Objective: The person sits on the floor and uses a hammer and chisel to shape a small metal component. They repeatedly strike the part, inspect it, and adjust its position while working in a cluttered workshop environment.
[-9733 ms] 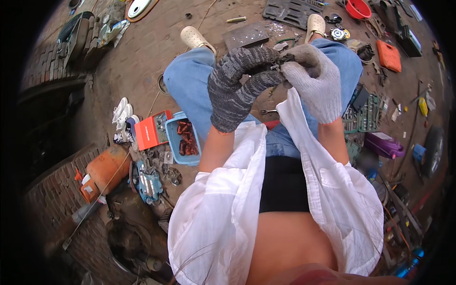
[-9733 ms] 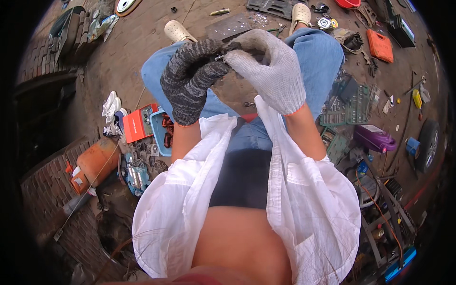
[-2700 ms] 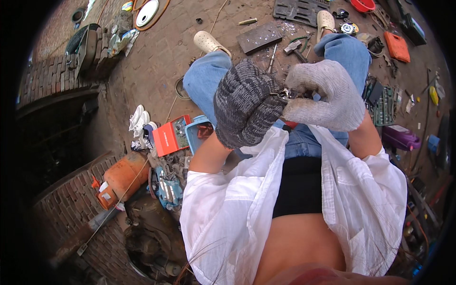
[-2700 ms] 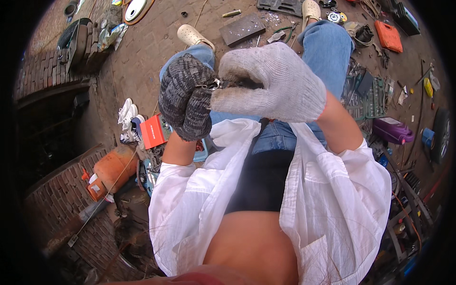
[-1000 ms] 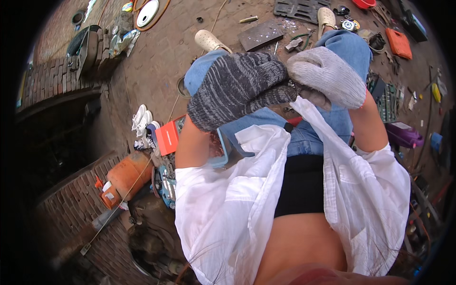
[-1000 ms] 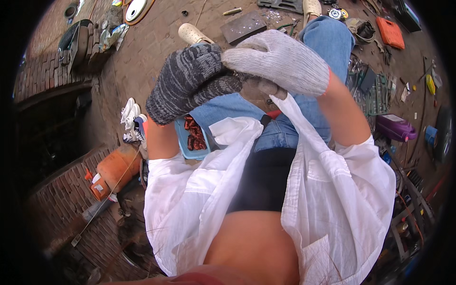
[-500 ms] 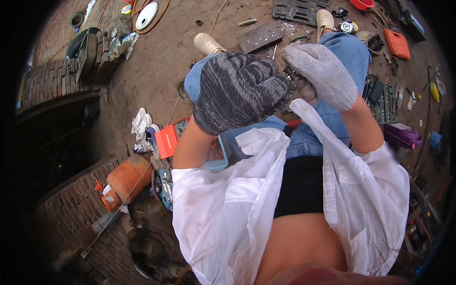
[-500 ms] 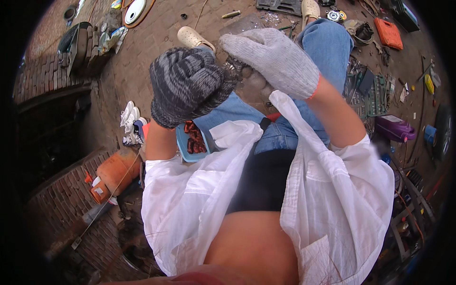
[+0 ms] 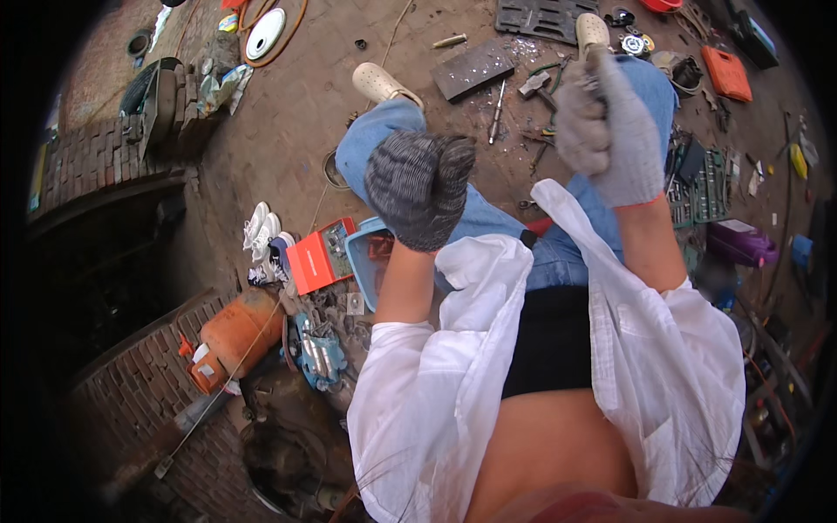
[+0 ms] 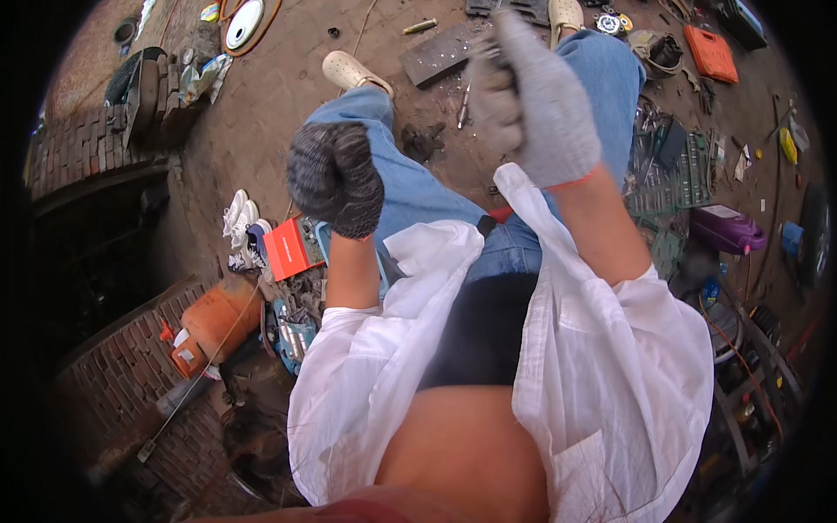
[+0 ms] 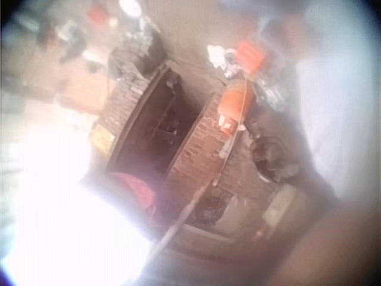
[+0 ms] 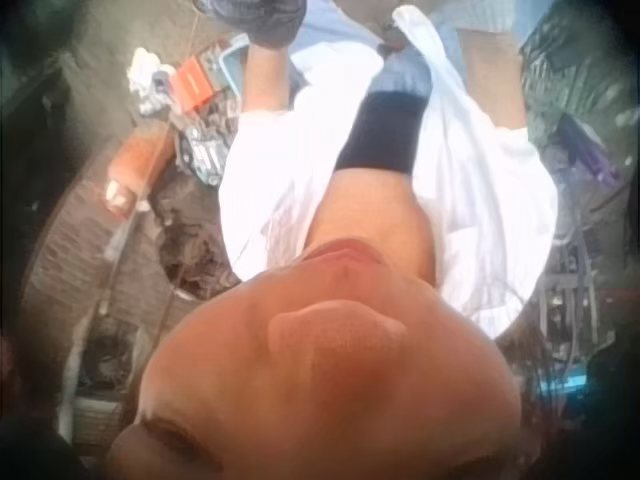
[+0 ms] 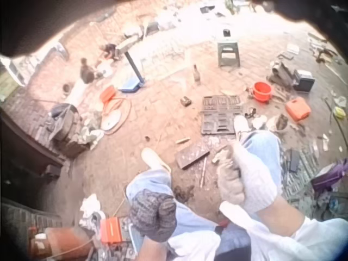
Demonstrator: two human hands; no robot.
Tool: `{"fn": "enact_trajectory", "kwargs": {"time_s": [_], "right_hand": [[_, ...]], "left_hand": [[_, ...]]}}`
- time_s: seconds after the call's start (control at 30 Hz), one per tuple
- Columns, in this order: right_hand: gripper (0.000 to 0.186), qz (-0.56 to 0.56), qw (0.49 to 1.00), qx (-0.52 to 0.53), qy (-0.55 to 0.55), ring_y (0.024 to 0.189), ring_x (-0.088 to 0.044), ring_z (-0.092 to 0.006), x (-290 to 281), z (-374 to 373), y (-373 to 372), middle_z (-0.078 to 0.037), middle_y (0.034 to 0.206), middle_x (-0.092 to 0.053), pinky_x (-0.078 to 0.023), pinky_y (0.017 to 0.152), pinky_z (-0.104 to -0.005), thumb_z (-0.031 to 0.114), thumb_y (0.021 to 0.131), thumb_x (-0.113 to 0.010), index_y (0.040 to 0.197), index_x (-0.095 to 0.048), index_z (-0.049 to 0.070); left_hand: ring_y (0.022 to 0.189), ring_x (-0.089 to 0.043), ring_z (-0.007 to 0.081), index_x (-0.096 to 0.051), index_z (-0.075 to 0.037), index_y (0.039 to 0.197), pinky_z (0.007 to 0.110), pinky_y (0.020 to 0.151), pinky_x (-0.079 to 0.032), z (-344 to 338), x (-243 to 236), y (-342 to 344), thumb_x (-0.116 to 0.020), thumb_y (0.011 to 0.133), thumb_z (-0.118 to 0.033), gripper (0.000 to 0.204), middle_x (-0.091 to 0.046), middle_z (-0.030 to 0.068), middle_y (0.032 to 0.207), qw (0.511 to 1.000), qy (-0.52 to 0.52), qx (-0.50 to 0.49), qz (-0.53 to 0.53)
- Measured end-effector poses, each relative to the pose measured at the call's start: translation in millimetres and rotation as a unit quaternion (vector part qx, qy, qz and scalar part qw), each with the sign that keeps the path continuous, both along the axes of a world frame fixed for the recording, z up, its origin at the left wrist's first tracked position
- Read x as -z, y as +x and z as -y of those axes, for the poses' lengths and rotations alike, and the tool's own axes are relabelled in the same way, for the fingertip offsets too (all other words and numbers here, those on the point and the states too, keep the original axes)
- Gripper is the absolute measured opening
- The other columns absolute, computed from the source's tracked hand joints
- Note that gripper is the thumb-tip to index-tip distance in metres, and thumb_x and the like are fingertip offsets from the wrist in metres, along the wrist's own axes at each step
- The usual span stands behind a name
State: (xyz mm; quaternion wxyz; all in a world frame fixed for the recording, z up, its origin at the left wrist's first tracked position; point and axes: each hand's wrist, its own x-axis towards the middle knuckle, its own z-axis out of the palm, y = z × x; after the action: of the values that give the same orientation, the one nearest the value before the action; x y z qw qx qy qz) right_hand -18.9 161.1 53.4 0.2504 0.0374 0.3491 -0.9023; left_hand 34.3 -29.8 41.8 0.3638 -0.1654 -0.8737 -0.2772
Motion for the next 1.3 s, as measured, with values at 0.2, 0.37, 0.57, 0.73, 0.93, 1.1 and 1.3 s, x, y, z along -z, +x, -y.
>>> {"fn": "enact_trajectory", "kwargs": {"time_s": [0.2,0.37,0.57,0.73,0.93,1.1,1.3], "right_hand": [[0.028,-0.129,0.956,0.059,0.258,0.047,-0.038,-0.0117,1.5,18.4,15.3,-0.003,0.060,-0.042,-0.029,0.041,-0.0232,0.032,0.087,-0.040,0.076,-0.044,0.007],[0.022,-0.302,0.849,0.059,0.430,0.074,-0.056,-0.0267,11.2,8.8,20.5,-0.016,0.087,-0.055,-0.045,0.064,-0.0317,0.009,0.080,-0.050,0.100,-0.052,-0.001],[0.022,-0.593,0.536,0.220,0.559,0.078,-0.057,-0.0271,15.2,10.1,16.3,-0.017,0.090,-0.057,-0.046,0.067,-0.0328,0.007,0.080,-0.049,0.099,-0.053,-0.003],[0.018,-0.275,0.841,0.020,0.465,0.067,-0.055,-0.0221,2.9,10.5,19.9,-0.012,0.082,-0.056,-0.044,0.058,-0.0286,0.012,0.085,-0.044,0.091,-0.054,-0.001],[0.042,0.009,1.000,-0.015,0.009,0.035,-0.027,-0.0059,0.9,21.3,16.4,0.003,0.049,-0.032,-0.025,0.032,-0.0194,0.044,0.091,-0.029,0.067,-0.037,0.011],[0.039,-0.028,0.966,-0.086,-0.241,0.035,-0.029,-0.0044,1.0,23.7,11.3,0.005,0.048,-0.031,-0.025,0.032,-0.0190,0.040,0.093,-0.026,0.066,-0.033,0.013],[0.031,-0.042,0.914,-0.094,-0.392,0.041,-0.036,-0.0022,13.2,27.3,6.3,0.005,0.054,-0.036,-0.028,0.034,-0.0171,0.030,0.094,-0.025,0.069,-0.034,0.014]], "left_hand": [[0.069,-0.056,0.0255,-0.063,-0.005,0.080,0.033,0.066,-0.044,-24.7,12.5,3.3,-0.063,0.072,-0.010,0.009,-0.060,0.0095,0.075,0.970,0.238,0.005,0.040],[0.076,-0.057,0.0243,-0.062,-0.004,0.086,0.031,0.072,-0.043,-27.4,2.3,-3.9,-0.063,0.071,-0.005,0.015,-0.061,0.0088,0.083,0.967,0.234,0.070,0.068],[0.082,-0.057,0.0206,-0.060,-0.002,0.091,0.030,0.079,-0.043,-28.3,6.5,-4.1,-0.061,0.072,0.000,0.020,-0.061,0.0090,0.089,0.934,0.302,0.152,0.117],[0.083,-0.057,0.0154,-0.058,0.001,0.094,0.028,0.076,-0.047,-29.0,8.5,4.2,-0.057,0.076,0.001,0.018,-0.060,0.0087,0.091,0.758,0.565,0.165,0.281],[0.086,-0.057,0.0153,-0.055,0.001,0.101,0.027,0.076,-0.048,-25.1,13.6,-1.5,-0.057,0.078,0.000,0.023,-0.059,0.0098,0.095,0.568,0.711,0.233,0.343],[0.087,-0.056,0.0177,-0.052,0.000,0.106,0.029,0.075,-0.047,-34.7,11.4,-1.1,-0.057,0.077,0.001,0.029,-0.057,0.0108,0.097,0.587,0.695,0.210,0.358],[0.084,-0.055,0.0146,-0.058,-0.003,0.098,0.027,0.074,-0.046,-44.4,15.2,3.6,-0.065,0.072,-0.003,0.027,-0.057,0.0079,0.096,0.797,0.512,0.143,0.287]]}}
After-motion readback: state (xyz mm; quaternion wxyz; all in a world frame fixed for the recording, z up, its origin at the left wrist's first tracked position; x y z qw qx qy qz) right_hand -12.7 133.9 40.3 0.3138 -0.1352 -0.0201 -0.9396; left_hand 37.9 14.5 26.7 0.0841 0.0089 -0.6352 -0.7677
